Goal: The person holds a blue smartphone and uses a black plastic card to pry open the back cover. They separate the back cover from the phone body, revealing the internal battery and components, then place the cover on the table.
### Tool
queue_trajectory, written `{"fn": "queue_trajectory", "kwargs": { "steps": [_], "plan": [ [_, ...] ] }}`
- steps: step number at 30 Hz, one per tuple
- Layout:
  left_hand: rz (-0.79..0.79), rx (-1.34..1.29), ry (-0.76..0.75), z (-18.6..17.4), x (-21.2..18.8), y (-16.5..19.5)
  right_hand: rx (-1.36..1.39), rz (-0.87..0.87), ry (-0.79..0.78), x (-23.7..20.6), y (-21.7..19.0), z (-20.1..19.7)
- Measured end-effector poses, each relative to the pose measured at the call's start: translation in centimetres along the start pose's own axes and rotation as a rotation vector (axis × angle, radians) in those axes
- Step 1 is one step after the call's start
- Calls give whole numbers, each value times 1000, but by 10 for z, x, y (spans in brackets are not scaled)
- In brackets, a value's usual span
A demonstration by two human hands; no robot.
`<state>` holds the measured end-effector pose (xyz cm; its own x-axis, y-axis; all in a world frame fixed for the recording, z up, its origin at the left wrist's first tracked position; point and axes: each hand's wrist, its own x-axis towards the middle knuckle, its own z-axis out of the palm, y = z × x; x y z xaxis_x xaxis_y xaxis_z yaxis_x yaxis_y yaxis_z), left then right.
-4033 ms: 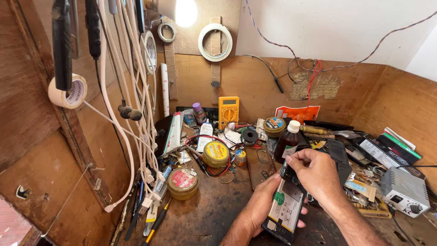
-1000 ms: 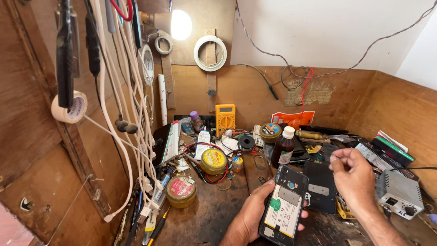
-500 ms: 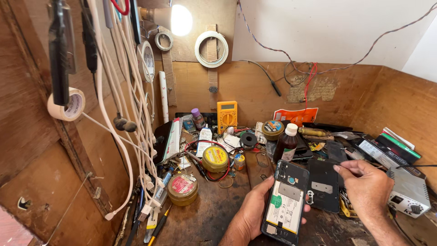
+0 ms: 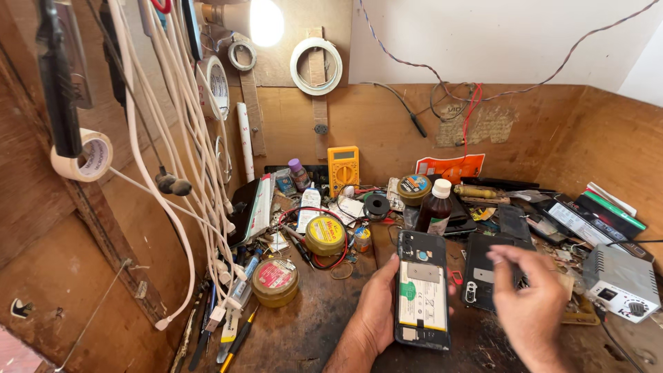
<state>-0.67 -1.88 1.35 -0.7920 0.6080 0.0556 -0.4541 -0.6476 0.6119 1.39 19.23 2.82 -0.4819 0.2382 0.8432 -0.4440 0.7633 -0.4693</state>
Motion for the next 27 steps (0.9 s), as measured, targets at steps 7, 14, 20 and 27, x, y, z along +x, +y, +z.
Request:
{"fn": "queue_trajectory", "kwargs": {
  "steps": [7, 14, 20, 27],
  "plan": [
    [167, 96, 384, -5, 0, 2, 341, 97, -228, -26, -31, 20],
    [313, 72, 367, -12, 4, -2, 434, 328, -442, -27, -36, 17],
    [412, 115, 377, -14, 7, -1, 466, 681, -675, -24, -49, 23],
    [426, 286, 222, 0, -7, 6, 510, 733, -656, -21, -54, 21]
  ]
}}
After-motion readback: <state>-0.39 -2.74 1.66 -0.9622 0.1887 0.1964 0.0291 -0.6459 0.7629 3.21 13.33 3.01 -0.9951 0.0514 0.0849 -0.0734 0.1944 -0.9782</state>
